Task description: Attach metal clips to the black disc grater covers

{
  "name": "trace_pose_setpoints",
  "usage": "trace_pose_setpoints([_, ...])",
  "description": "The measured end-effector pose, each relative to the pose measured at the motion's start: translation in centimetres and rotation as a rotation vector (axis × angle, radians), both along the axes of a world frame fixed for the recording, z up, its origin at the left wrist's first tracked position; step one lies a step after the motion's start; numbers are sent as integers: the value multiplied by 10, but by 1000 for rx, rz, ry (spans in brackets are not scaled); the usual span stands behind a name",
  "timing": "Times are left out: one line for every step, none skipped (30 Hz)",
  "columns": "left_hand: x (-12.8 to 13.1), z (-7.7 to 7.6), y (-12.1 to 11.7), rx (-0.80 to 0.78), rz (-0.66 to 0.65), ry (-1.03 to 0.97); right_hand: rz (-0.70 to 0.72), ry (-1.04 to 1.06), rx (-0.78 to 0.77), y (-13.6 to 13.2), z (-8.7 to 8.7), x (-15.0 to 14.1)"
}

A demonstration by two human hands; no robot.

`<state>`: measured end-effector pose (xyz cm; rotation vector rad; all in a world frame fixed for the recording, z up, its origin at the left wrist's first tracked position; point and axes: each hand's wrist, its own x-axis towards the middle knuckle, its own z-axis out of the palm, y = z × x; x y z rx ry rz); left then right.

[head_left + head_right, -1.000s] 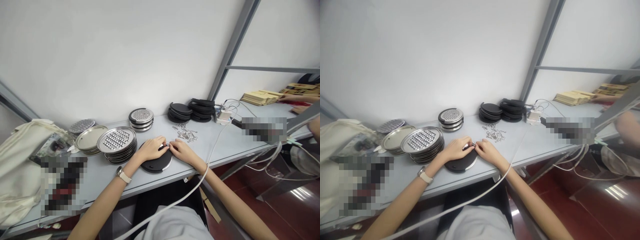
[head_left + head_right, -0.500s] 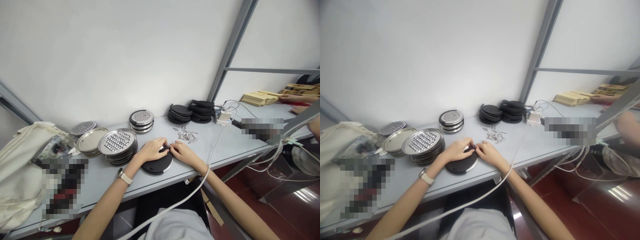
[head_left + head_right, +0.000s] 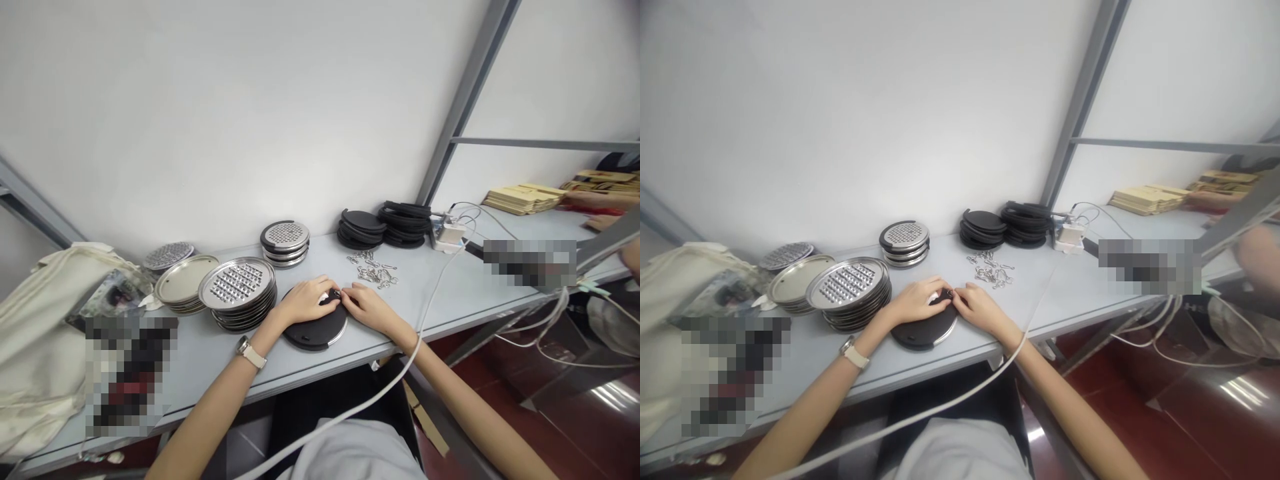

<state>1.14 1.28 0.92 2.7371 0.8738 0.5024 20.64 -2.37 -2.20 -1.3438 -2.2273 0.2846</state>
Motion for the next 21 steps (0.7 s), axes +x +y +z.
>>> trace_pose_setpoints([0, -1, 0, -4, 2, -7, -1, -2, 1, 0, 0, 0])
trace_pose_setpoints([0, -1, 1, -6, 2, -12, 0, -3, 0, 0, 0, 0])
trace_pose_setpoints([0, -1, 1, -7, 0, -15, 1, -1, -1, 0, 0, 0])
trace_pose_setpoints([1, -1, 1, -7, -3, -17, 2, 1, -3, -1, 1, 0])
trace_pose_setpoints([1, -1, 1, -5, -5, -20, 2, 3, -5, -1, 1, 0])
trace_pose_setpoints([0, -1, 1, -4, -6, -23, 3, 4, -6, -1, 2, 0])
trace_pose_setpoints([0, -1, 0, -3, -7, -26, 4, 5, -6, -2, 2, 0])
trace_pose_setpoints([0, -1, 0, -4, -7, -28, 3, 4, -5, -2, 2, -1])
trace_pose_setpoints([0, -1, 0, -5, -6, -30, 2, 3, -4, -2, 3, -1])
trace_pose_setpoints([0, -1, 0, -7, -7, -30, 1, 3, -4, -2, 3, -1])
trace_pose_setpoints([0, 0, 0, -10, -8, -31, 2, 4, -3, -2, 3, -1])
trace_pose_setpoints([0, -1, 0, -14, -10, -32, 4, 6, -4, -2, 3, -1])
trace_pose_setpoints([0, -1, 0, -18, -13, -36, 7, 9, -4, -2, 3, -1])
trace_pose_setpoints([-1, -1, 1, -24, -15, -42, 12, 11, -4, -2, 3, -1])
trace_pose_setpoints([-1, -2, 2, -33, -17, -50, 17, 13, -4, -2, 3, -1])
trace_pose_setpoints([0, -2, 2, -42, -18, -59, 19, 15, -3, -2, 4, -1])
trace_pose_setpoints([0, -3, 3, -53, -17, -69, 18, 17, -3, -2, 4, -1])
trace_pose_setpoints([0, -4, 3, -66, -14, -80, 18, 18, -3, -2, 4, -1])
trace_pose_setpoints([0, -4, 4, -79, -9, -90, 18, 18, -5, -2, 5, -1])
trace_pose_setpoints([0, -5, 4, -91, -2, -98, 17, 19, -6, -2, 5, -1])
trace_pose_setpoints([1, -5, 4, -102, 4, -105, 17, 20, -8, -2, 5, -1])
